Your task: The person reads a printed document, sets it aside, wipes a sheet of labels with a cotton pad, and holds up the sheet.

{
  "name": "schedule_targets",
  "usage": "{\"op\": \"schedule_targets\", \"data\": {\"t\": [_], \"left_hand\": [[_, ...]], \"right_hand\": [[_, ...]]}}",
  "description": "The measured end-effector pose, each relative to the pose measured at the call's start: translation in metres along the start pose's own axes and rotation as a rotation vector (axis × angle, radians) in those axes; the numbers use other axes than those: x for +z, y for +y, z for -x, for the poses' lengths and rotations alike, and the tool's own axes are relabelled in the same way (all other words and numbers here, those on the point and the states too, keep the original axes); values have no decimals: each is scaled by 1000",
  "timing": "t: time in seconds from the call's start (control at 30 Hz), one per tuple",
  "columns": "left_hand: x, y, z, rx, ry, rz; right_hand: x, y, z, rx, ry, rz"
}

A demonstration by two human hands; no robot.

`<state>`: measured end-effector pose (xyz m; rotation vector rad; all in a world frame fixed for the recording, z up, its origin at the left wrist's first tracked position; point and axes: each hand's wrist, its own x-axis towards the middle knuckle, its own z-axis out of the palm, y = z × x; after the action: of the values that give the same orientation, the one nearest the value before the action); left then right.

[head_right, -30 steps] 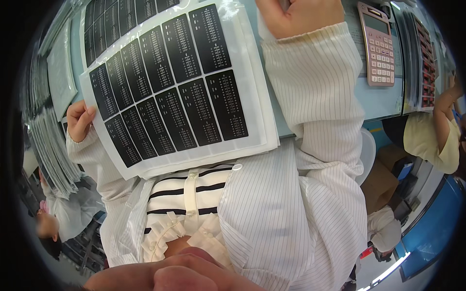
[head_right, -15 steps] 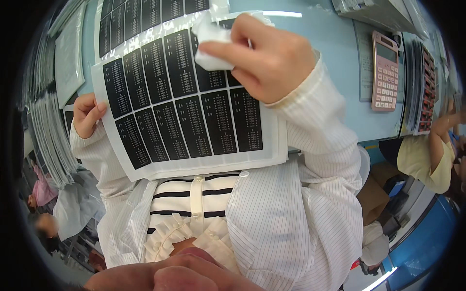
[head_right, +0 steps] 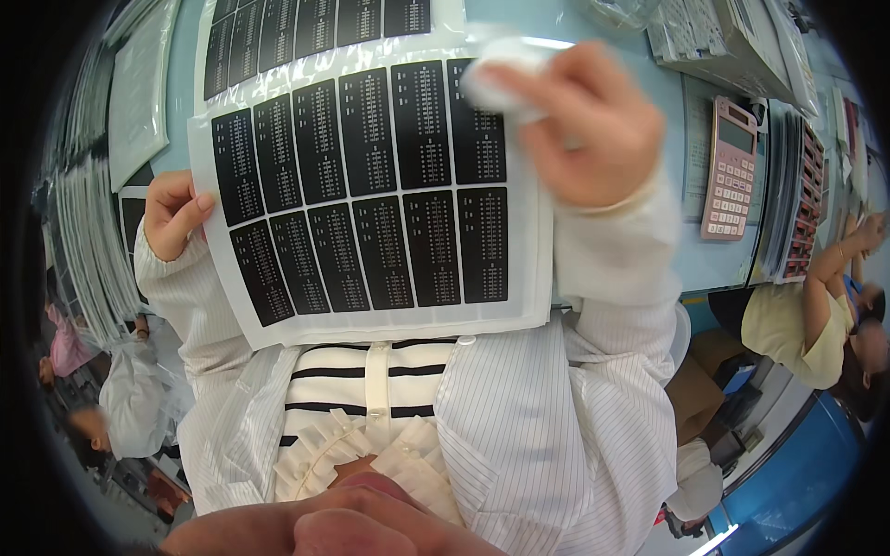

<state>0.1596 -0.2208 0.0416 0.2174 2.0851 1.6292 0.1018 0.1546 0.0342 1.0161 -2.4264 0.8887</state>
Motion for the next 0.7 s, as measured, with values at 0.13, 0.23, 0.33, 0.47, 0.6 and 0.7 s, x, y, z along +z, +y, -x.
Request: {"op": "schedule_targets", "data": {"t": [0.13,0.23,0.33,0.47,0.6,0.7], "left_hand": [[0,-4,2,5,9,35],[1,-5,-2,-8,12,43],[-1,-2,0,-10,17,38],[-5,-3,3,5,43,18],[0,-8,-3,3,25,3],[-3,0,1,-46,4,2]], "right_hand": [[15,-13,0,-113,-209,96],[4,10,10,212,-15,298],[-20,27,14,311,-13,364],[-23,42,19,592,-20,382],[-22,48,23,596,-26,368],[-20,30,13,602,148,100]]}}
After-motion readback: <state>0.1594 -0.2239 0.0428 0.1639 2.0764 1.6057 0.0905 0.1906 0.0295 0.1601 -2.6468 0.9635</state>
